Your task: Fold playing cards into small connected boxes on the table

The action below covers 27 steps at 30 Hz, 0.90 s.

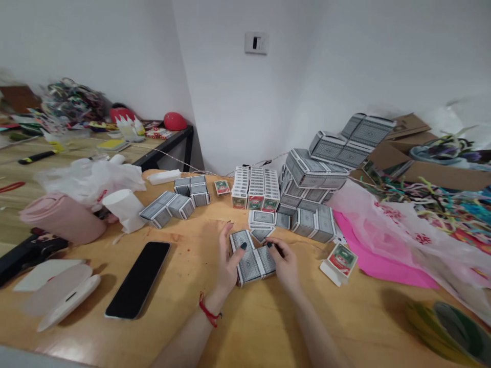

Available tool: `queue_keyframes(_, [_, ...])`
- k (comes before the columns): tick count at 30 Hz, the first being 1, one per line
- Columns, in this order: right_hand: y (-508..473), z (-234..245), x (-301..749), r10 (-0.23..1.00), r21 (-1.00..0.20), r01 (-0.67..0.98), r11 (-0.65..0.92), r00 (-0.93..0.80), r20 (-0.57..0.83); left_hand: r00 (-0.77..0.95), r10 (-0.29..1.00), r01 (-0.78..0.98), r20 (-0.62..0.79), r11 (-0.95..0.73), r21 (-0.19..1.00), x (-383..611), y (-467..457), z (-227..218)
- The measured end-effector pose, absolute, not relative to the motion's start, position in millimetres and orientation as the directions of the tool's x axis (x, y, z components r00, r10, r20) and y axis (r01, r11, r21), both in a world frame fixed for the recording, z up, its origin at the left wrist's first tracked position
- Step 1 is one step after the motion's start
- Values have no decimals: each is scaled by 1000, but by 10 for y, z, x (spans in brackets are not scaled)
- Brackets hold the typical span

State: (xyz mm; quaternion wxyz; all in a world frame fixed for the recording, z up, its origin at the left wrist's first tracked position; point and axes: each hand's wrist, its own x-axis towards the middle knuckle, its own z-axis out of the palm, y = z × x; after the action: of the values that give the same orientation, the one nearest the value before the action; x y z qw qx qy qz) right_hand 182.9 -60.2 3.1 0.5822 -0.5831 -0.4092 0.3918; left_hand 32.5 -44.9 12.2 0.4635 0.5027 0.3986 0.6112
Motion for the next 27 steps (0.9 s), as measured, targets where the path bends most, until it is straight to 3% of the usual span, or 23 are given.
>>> queue_keyframes(5, [-581,34,1871,912,-999,12,33,409,35,140,966,-141,215,-196,970,394,-483,48])
queue_keyframes(16, [-524,32,1894,967,-998,0,-57,248,-56,-17,961,146,276,-271,952,519,-503,79])
queue_keyframes(19, [-489,2,1878,906,-997,79,15,420,47,-58,956,251,287,-264,931,550,-523,79])
queue_keyframes(23, [-557,-59,1787,680,-975,219,42,709,188,-199,946,327,256,-182,927,523,-467,83])
queue_keyframes(27, [-701,-118,1657,763,-997,73,-10,645,39,-252,949,136,192,-162,977,369,-324,72])
